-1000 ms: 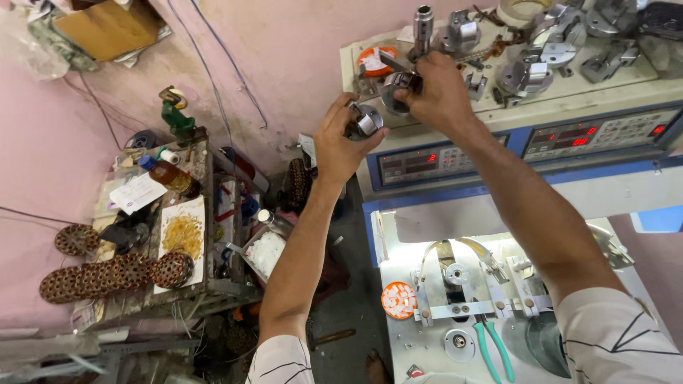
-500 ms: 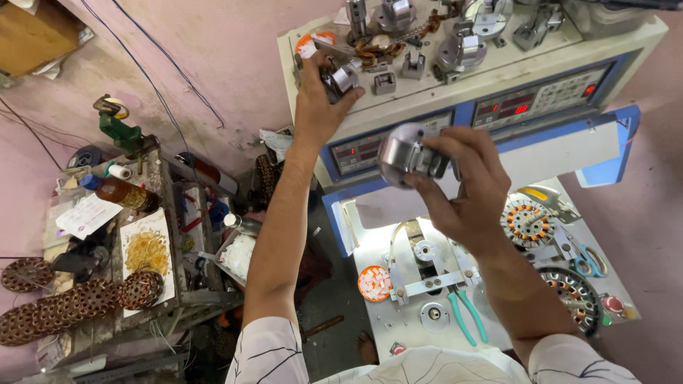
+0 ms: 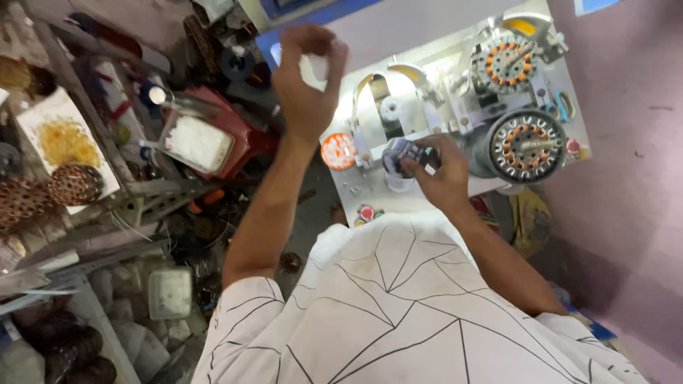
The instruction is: The person uses a winding machine to wind copper wire onto motor stators, then cuts and secures the wire ends using pliers and by hand.
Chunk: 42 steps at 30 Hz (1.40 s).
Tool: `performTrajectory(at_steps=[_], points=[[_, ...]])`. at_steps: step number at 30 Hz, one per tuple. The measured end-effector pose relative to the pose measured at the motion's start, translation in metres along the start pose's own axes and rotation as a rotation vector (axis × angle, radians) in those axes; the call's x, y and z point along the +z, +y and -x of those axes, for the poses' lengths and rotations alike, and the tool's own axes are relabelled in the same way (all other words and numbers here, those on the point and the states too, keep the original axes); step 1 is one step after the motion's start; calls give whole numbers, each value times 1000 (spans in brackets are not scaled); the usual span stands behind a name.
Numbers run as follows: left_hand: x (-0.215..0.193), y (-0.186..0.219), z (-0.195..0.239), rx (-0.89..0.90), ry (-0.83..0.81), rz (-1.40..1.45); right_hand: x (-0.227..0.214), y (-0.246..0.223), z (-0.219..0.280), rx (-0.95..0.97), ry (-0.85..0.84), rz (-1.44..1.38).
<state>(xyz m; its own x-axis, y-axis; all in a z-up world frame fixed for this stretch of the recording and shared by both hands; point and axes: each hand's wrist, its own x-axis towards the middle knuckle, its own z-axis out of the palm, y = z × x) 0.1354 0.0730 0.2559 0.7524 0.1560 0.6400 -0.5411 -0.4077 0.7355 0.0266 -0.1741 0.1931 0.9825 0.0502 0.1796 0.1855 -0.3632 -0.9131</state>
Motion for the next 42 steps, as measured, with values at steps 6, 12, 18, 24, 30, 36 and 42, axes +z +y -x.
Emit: performTrajectory(at_steps=[6,12,18,24,30,36,42], points=[[4,-17,201,-676,-324,-179,34,92,45,353,166,57],[-19,-56,293,-576,-262,-332,47,119,68,393,253,118],[-18,-88,300,-497,-289,-289,67,117,74,249,289,153],[-18,-106,301,-494,-380,-313,74,105,68,209,235,191],[-17,-98,297,-585,-255,-201,66,83,58,269,118,279],[-21,-84,287,-667,-227,-208,65,79,60,110,69,397],[-22,-72,273,-825,-163,-144,67,85,66,-14,-12,516]])
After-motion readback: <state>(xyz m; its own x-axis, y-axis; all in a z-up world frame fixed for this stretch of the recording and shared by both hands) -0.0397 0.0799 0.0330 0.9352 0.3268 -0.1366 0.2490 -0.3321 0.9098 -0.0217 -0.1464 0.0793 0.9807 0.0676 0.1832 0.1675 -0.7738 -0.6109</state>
